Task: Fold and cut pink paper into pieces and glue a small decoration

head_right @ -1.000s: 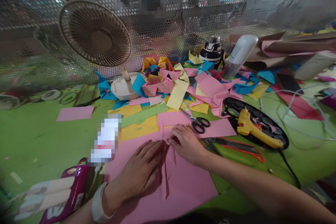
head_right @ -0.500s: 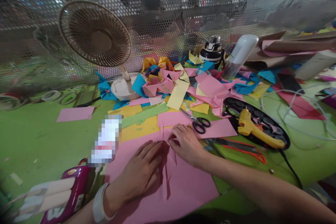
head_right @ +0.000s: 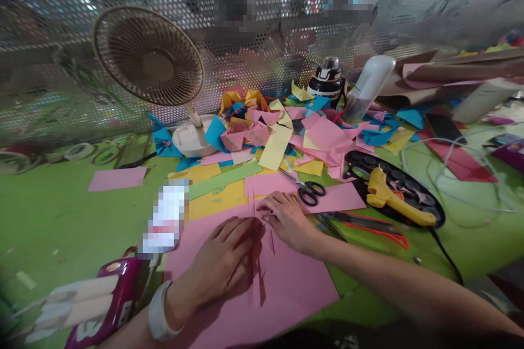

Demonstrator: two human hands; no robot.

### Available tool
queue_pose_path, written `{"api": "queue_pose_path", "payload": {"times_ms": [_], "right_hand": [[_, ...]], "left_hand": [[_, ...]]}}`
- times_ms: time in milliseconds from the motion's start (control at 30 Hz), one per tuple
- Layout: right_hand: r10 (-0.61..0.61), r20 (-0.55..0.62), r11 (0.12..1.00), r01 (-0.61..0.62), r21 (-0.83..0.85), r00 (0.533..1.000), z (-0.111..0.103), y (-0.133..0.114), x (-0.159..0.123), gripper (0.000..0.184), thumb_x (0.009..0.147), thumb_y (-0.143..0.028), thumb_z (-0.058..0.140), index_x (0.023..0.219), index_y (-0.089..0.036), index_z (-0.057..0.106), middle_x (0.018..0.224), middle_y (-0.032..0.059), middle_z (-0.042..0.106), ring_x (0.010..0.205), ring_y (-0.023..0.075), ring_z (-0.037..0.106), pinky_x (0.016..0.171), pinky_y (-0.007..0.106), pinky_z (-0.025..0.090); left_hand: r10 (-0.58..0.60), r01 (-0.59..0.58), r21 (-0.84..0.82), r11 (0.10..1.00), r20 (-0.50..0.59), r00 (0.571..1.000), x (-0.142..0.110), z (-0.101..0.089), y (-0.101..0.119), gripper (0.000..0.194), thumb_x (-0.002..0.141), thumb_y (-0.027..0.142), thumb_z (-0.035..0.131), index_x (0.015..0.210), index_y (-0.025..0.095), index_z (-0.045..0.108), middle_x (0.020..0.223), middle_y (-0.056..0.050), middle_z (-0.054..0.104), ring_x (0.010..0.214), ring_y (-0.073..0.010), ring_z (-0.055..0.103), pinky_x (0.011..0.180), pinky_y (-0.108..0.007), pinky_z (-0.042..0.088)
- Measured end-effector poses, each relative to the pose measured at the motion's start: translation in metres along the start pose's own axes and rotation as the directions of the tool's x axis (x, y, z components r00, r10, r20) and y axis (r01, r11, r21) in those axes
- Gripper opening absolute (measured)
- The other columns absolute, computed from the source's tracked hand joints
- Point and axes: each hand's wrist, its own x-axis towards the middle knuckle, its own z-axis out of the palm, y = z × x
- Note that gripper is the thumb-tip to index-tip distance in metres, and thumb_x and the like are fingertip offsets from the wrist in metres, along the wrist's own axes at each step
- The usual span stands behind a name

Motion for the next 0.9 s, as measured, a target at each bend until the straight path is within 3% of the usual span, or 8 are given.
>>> {"api": "queue_pose_path", "payload": {"times_ms": [100, 167, 333, 567, 900], "right_hand": [[0.023, 0.012, 0.991, -0.024, 0.134, 1.0, -0.003, 0.004, 0.004, 0.024, 0.083, -0.006, 0.049, 0.099, -0.021, 0.059, 0.098, 0.0053, 0.061, 0.09, 0.018, 0.057, 0.082, 0.035, 0.043], [0.101, 0.047, 0.973, -0.109, 0.204, 0.994, -0.007, 0.004, 0.008, 0.02, 0.082, -0.01, 0.05, 0.098, -0.019, 0.059, 0.096, 0.0062, 0.061, 0.084, 0.0163, 0.059, 0.075, 0.031, 0.047], [0.216, 0.202, 0.955, -0.25, 0.158, 0.955, -0.021, 0.003, 0.018, 0.012, 0.073, -0.023, 0.063, 0.082, -0.018, 0.059, 0.074, 0.0018, 0.063, 0.068, 0.0156, 0.06, 0.06, 0.026, 0.045], [0.215, 0.487, 0.926, -0.336, 0.175, 0.847, -0.028, 0.008, 0.037, 0.011, 0.063, -0.022, 0.068, 0.066, -0.018, 0.059, 0.051, -0.0039, 0.061, 0.049, 0.0136, 0.058, 0.043, 0.021, 0.038], [0.192, 0.665, 0.851, -0.46, 0.254, 0.722, -0.03, 0.014, 0.047, 0.01, 0.061, -0.017, 0.065, 0.063, -0.018, 0.055, 0.048, -0.0052, 0.059, 0.047, 0.0144, 0.062, 0.045, 0.021, 0.046]], "left_hand": [[0.012, -0.013, -0.014, 1.0, -0.007, 1.0, 0.0, -0.002, 0.0, 0.047, 0.084, 0.021, 0.043, 0.131, 0.017, 0.046, 0.132, -0.011, 0.049, 0.12, -0.0263, 0.045, 0.104, -0.045, 0.034], [0.023, -0.023, -0.028, 0.999, -0.004, 1.0, -0.001, -0.003, 0.0, 0.047, 0.084, 0.02, 0.043, 0.131, 0.018, 0.045, 0.132, -0.01, 0.049, 0.119, -0.0264, 0.045, 0.103, -0.045, 0.034], [0.035, -0.036, -0.037, 0.999, -0.021, 0.999, -0.002, -0.002, 0.0, 0.046, 0.083, 0.018, 0.043, 0.129, 0.018, 0.047, 0.13, -0.01, 0.05, 0.118, -0.0268, 0.045, 0.101, -0.045, 0.036], [-0.001, -0.002, -0.052, 0.999, -0.046, 0.999, -0.002, 0.002, 0.003, 0.047, 0.081, 0.015, 0.041, 0.128, 0.015, 0.047, 0.128, -0.011, 0.05, 0.115, -0.0274, 0.046, 0.1, -0.045, 0.037], [-0.007, 0.004, -0.082, 0.997, -0.039, 0.999, -0.001, -0.002, 0.005, 0.049, 0.077, 0.013, 0.043, 0.125, 0.015, 0.048, 0.127, -0.009, 0.051, 0.114, -0.026, 0.046, 0.1, -0.044, 0.037]]}}
